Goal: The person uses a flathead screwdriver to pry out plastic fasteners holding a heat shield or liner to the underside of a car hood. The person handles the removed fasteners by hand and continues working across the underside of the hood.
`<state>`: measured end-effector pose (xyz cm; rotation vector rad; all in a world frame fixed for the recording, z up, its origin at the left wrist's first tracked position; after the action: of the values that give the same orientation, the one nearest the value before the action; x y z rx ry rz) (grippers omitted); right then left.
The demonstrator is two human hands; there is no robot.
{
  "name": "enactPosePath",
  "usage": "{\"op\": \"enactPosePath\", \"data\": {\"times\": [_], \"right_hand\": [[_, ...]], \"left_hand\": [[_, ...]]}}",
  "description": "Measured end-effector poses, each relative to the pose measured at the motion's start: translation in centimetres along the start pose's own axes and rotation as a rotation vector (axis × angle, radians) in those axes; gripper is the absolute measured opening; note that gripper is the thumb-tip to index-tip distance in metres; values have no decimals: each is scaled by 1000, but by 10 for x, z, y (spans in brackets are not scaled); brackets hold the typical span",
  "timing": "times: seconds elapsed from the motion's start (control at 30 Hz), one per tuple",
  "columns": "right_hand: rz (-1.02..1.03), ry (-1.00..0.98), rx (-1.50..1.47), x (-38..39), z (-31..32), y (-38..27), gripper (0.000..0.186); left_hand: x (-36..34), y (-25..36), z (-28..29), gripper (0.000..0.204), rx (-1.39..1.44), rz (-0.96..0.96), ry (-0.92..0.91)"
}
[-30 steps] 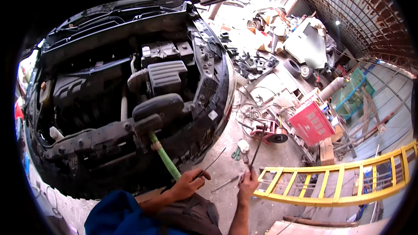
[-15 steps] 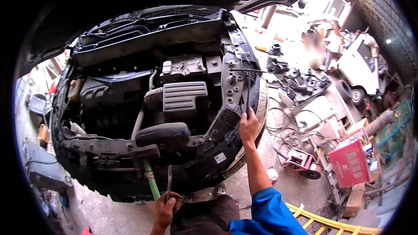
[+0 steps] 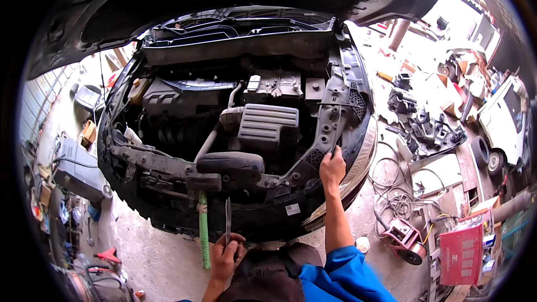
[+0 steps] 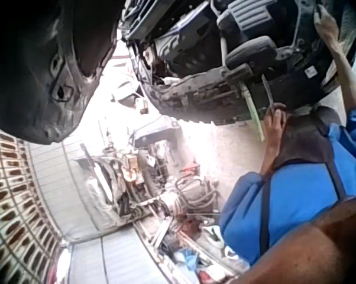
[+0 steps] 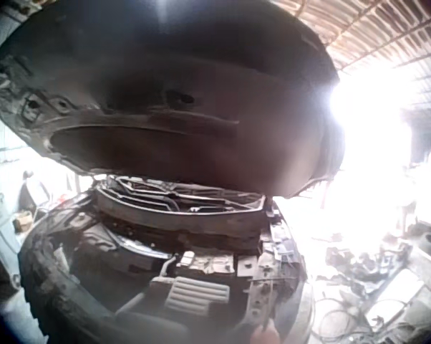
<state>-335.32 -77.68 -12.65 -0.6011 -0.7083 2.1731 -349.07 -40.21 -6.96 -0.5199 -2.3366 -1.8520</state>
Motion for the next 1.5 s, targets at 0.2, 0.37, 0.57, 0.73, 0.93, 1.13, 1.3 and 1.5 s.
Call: {"op": "enactPosePath", "data": {"times": [0.2, 0.37, 0.57, 0.73, 0.93, 1.13, 1.3, 1.5], "right_hand": [[287, 166, -40, 38, 12, -7, 31], [435, 214, -12, 86, 22, -18, 26], [499, 285, -279, 173, 66, -57, 17], [874, -284, -56, 226, 62, -124, 24], [939, -816, 230, 253, 14, -144, 27], [677, -734, 306, 239, 3, -109, 15], [538, -623, 236, 220, -7, -83, 25], [484, -626, 134, 206, -14, -67, 29]], "left_hand": [[-25, 6, 6, 21, -259, -108, -87], [-49, 20, 9, 21, -762, -364, -206], [-67, 13, 13, 24, -884, -414, -458], [-74, 4, 23, 18, -952, -353, -617], [-80, 0, 58, 16, -885, -396, -627], [-90, 59, 94, 41, -919, -575, -112], [-106, 44, 134, 46, -958, -381, 255], [-103, 2, 125, 50, -1116, -341, 420]]}}
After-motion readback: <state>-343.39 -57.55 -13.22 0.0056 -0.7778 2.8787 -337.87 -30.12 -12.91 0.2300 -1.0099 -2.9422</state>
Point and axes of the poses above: each hand's wrist, its own x-axis away from the middle knuckle, its own z-axis out of the back of the hand, y = z × x, the point moved 4 cm from there along -x, towards the middle knuckle, and after that the axes turned 7 degrees about x, right-handed, at the moved point
